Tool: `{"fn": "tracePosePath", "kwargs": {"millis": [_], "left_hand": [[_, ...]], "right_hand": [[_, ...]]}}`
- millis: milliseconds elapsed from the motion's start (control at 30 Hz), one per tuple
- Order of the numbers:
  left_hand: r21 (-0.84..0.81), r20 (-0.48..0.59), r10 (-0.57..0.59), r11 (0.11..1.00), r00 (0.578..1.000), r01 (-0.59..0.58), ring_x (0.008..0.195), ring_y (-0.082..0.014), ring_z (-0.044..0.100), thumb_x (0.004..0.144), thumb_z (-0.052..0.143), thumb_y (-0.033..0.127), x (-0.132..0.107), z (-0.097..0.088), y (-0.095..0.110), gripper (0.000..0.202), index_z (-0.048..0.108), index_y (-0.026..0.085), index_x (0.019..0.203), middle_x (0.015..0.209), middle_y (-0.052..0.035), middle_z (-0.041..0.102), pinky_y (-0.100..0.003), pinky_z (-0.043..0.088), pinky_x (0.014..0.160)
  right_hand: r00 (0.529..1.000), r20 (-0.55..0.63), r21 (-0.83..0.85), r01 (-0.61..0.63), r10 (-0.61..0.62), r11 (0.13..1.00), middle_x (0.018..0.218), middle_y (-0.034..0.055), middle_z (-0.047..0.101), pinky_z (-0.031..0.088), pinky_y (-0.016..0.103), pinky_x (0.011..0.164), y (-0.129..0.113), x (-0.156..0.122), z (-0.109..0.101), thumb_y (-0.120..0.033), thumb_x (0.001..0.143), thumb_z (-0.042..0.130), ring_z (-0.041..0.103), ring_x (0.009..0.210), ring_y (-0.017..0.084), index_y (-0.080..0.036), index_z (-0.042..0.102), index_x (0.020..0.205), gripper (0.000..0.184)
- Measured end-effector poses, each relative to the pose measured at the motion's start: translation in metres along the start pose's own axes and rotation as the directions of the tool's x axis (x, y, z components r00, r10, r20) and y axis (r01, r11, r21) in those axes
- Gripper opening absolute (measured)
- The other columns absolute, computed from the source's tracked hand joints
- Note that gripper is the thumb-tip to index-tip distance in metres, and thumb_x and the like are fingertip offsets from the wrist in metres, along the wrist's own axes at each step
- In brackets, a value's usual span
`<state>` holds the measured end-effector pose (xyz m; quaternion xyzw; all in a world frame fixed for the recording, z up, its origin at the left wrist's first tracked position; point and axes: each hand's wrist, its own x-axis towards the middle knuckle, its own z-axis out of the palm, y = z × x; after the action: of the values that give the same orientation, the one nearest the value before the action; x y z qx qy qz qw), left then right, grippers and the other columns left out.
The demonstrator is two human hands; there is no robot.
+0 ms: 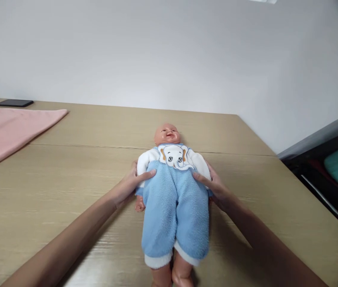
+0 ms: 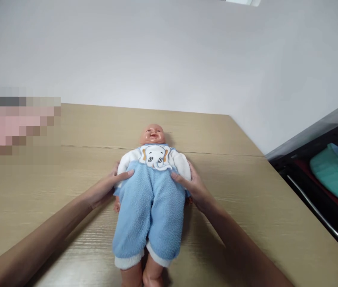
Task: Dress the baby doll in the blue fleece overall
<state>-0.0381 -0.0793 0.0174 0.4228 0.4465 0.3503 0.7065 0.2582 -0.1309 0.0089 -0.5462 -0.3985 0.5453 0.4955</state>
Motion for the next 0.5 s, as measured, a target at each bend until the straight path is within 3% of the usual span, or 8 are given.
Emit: {"fn": "tracePosePath", "kwargs": {"millis": [167,267,367,500], "left_hand": [[0.046,-0.060,0.050,0.998,0.997,-0.048,0.143,-0.0369,0.064,0.086,0.092,0.058,-0.042,0.009,0.008,0.085,0.048,0.022,0.149,0.151,-0.0170,0.066,-0.042,0.060,0.107],[0.071,-0.129,0.079,0.995,0.988,-0.071,0.138,-0.0376,0.067,0.083,0.093,0.062,-0.073,0.017,0.003,0.093,0.045,0.022,0.151,0.149,-0.0169,0.067,-0.043,0.062,0.104],[0.122,-0.186,0.116,0.988,0.976,-0.094,0.137,-0.0381,0.068,0.080,0.092,0.065,-0.106,0.023,-0.017,0.100,0.038,0.026,0.155,0.153,-0.0164,0.065,-0.045,0.063,0.107],[0.128,-0.251,0.065,0.991,0.966,-0.034,0.131,-0.0402,0.073,0.076,0.091,0.073,-0.155,0.031,-0.065,0.123,0.017,0.029,0.164,0.151,-0.0172,0.068,-0.051,0.065,0.109]], "right_hand": [[0.999,0.034,-0.078,-0.018,0.021,0.997,0.162,0.0111,0.067,0.058,0.054,0.120,-0.017,-0.022,0.000,-0.063,0.082,0.092,0.067,0.144,0.039,-0.032,0.048,0.166,0.099],[0.998,0.063,-0.123,0.026,-0.019,0.992,0.169,0.0097,0.060,0.052,0.053,0.126,-0.024,-0.042,-0.002,-0.064,0.083,0.092,0.060,0.152,0.038,-0.034,0.044,0.169,0.104],[0.992,0.098,-0.208,0.093,-0.074,0.974,0.177,0.0095,0.049,0.044,0.055,0.133,-0.030,-0.064,-0.006,-0.065,0.080,0.093,0.051,0.160,0.039,-0.034,0.042,0.170,0.108],[0.976,0.166,-0.344,0.188,-0.137,0.920,0.181,0.0091,0.042,0.036,0.058,0.136,-0.031,-0.100,-0.015,-0.068,0.079,0.093,0.041,0.167,0.041,-0.037,0.042,0.172,0.111]]}}
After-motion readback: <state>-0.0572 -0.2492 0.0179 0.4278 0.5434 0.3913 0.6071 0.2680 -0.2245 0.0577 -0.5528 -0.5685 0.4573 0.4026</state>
